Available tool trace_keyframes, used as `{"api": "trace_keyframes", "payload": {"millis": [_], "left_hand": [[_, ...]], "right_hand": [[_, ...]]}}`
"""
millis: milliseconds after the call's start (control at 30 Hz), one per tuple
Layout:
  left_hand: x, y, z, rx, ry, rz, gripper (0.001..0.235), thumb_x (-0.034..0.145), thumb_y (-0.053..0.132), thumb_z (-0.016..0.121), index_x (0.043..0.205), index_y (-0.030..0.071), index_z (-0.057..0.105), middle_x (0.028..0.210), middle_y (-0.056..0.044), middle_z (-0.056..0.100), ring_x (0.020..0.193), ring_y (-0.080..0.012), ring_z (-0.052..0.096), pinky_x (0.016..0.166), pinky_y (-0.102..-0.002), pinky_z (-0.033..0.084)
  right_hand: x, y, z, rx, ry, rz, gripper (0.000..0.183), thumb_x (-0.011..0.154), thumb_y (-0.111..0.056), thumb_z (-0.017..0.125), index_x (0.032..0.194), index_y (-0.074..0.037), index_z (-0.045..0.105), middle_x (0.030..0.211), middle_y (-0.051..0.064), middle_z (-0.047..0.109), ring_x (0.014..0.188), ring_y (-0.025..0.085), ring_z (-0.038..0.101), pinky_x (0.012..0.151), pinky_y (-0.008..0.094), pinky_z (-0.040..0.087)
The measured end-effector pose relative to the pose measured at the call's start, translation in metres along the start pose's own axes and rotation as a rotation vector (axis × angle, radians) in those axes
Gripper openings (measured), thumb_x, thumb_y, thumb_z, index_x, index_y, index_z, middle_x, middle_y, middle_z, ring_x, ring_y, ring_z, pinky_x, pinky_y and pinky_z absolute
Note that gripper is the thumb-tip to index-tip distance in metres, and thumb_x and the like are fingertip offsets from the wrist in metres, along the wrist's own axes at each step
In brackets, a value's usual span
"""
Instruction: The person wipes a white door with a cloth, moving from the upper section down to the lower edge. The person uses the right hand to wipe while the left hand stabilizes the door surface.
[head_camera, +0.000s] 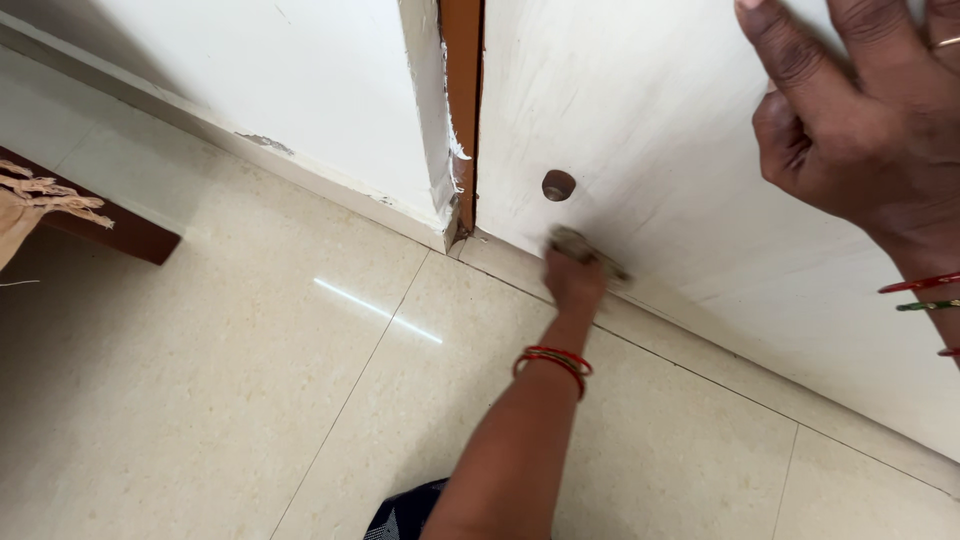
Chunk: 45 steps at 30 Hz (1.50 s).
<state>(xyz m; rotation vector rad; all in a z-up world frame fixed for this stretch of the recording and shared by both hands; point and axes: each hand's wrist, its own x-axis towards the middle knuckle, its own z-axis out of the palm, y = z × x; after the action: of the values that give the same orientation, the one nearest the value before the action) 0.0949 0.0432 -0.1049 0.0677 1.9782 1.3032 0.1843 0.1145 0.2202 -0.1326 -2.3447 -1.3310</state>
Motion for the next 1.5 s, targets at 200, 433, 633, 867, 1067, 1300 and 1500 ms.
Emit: {"api": "trace_keyframes", "payload": {"millis": [200,433,633,867,1067,1300,1500], "left_hand": [[-0.014,0.025,0.001,0.09,-0.026,0.005,0.044,0.08,0.015,0.078,0.116,-0.005,0.062,0.117,-0.025,0.068,0.112,-0.0373,0.065,0.1,-0.041,0.051],[-0.039,0.086,-0.062,-0.289,-0.168,0.037,0.037,0.08,0.016,0.083,0.105,-0.008,0.07,0.103,-0.02,0.076,0.084,-0.0225,0.072,0.077,-0.031,0.058],[-0.053,0.11,-0.069,-0.431,-0.374,0.008,0.027,0.086,0.01,0.069,0.106,-0.008,0.07,0.098,-0.016,0.074,0.083,-0.0203,0.07,0.076,-0.033,0.058],[-0.059,0.133,-0.098,0.202,-0.347,0.365,0.031,0.09,0.003,0.059,0.118,0.007,0.074,0.116,-0.011,0.076,0.105,-0.021,0.071,0.096,-0.035,0.056],[-0.066,0.128,-0.087,0.489,0.163,1.156,0.066,0.095,-0.002,0.057,0.157,0.01,0.035,0.168,-0.018,0.026,0.153,-0.0373,0.038,0.121,-0.047,0.046],[-0.057,0.098,-0.056,1.037,0.147,1.293,0.102,0.089,0.0,0.06,0.163,0.022,-0.007,0.173,-0.014,0.0,0.161,-0.0335,0.012,0.123,-0.063,0.035],[-0.051,0.093,-0.053,1.171,0.176,1.243,0.098,0.097,0.014,0.063,0.164,0.025,-0.008,0.173,-0.011,-0.003,0.163,-0.0301,0.011,0.118,-0.067,0.038]], "right_hand": [[-0.007,-0.002,0.001,-0.044,0.018,-0.019,0.046,0.095,-0.022,0.067,0.14,-0.015,0.074,0.15,0.01,0.061,0.136,0.024,0.055,0.106,0.036,0.044],[-0.033,-0.006,0.017,0.337,-0.062,0.109,0.05,0.097,-0.035,0.063,0.144,-0.017,0.068,0.158,0.012,0.055,0.147,0.029,0.046,0.112,0.056,0.023],[-0.04,-0.076,0.037,0.667,-0.26,0.071,0.056,0.099,-0.046,0.059,0.147,-0.018,0.063,0.165,0.013,0.049,0.156,0.033,0.038,0.117,0.073,0.005],[-0.048,-0.09,0.037,0.441,-0.102,-0.141,0.03,0.098,-0.021,0.073,0.128,-0.019,0.072,0.137,-0.002,0.069,0.134,0.018,0.053,0.126,0.034,0.027],[-0.086,-0.077,0.043,0.222,-0.088,0.051,0.044,0.103,-0.021,0.06,0.145,-0.009,0.066,0.154,0.008,0.056,0.143,0.029,0.046,0.119,0.049,0.027],[-0.192,-0.177,0.048,0.173,-0.914,-0.687,0.053,0.097,-0.02,0.056,0.15,-0.011,0.052,0.172,0.004,0.013,0.156,0.028,0.005,0.123,0.052,0.008],[-0.193,-0.163,0.064,0.221,-0.568,-0.512,0.053,0.097,-0.024,0.054,0.149,-0.015,0.06,0.163,0.003,0.035,0.149,0.025,0.021,0.124,0.048,0.008]]}}
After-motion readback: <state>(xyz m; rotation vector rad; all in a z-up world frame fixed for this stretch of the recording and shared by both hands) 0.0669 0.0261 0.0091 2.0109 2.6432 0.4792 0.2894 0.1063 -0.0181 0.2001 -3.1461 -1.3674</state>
